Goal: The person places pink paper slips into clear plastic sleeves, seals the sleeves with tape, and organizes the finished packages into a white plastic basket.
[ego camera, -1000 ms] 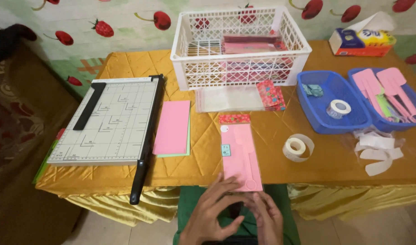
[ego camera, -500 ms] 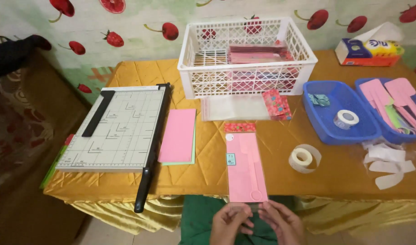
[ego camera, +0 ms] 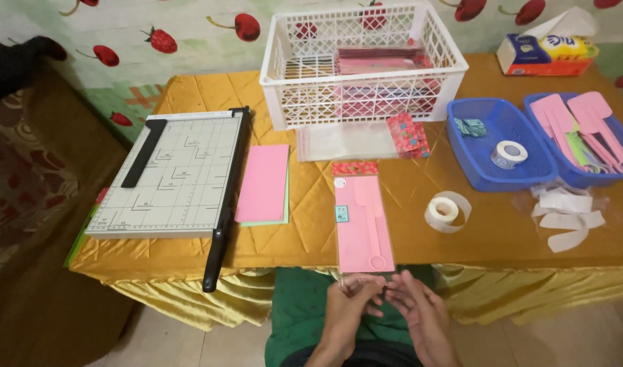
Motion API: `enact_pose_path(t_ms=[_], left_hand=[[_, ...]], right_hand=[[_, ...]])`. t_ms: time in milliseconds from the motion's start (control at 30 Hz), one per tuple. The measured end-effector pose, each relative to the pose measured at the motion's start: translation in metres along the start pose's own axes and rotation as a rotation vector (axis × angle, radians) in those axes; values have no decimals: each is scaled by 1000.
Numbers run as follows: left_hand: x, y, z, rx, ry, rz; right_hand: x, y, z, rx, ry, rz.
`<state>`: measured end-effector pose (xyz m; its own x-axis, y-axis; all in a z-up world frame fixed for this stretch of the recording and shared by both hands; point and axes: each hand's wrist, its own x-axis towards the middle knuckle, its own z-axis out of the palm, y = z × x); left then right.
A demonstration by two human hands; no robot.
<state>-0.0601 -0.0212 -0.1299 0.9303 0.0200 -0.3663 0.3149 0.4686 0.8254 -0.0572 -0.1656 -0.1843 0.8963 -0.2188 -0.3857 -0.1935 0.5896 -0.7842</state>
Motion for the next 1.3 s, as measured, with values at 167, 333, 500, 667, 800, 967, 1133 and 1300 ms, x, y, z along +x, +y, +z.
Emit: enact_pose_path(t_ms=[167, 333, 500, 667, 800, 967, 1133, 1300], left_hand=[[-4, 10, 1, 8, -12, -3], [-4, 11, -2, 21, -19, -4], [-3, 8, -11, -25, -41, -111], [6, -4, -13, 0, 18, -50], [2, 3, -9, 7, 20, -25], [-1, 5, -7, 22, -6, 14], [-5, 7, -7, 3, -34, 21], [-6, 7, -7, 3, -36, 25]], right_hand=[[-6, -9, 4, -53, -57, 16], [9, 15, -11, -71, -100, -37], [21, 42, -30, -40, -121, -38], [10, 27, -15, 25, -66, -13], [-5, 6, 4, 25, 5, -41], [-10, -1, 13, -24, 9, -2], [1, 19, -7, 27, -33, 47], [2, 19, -10, -16, -89, 58]])
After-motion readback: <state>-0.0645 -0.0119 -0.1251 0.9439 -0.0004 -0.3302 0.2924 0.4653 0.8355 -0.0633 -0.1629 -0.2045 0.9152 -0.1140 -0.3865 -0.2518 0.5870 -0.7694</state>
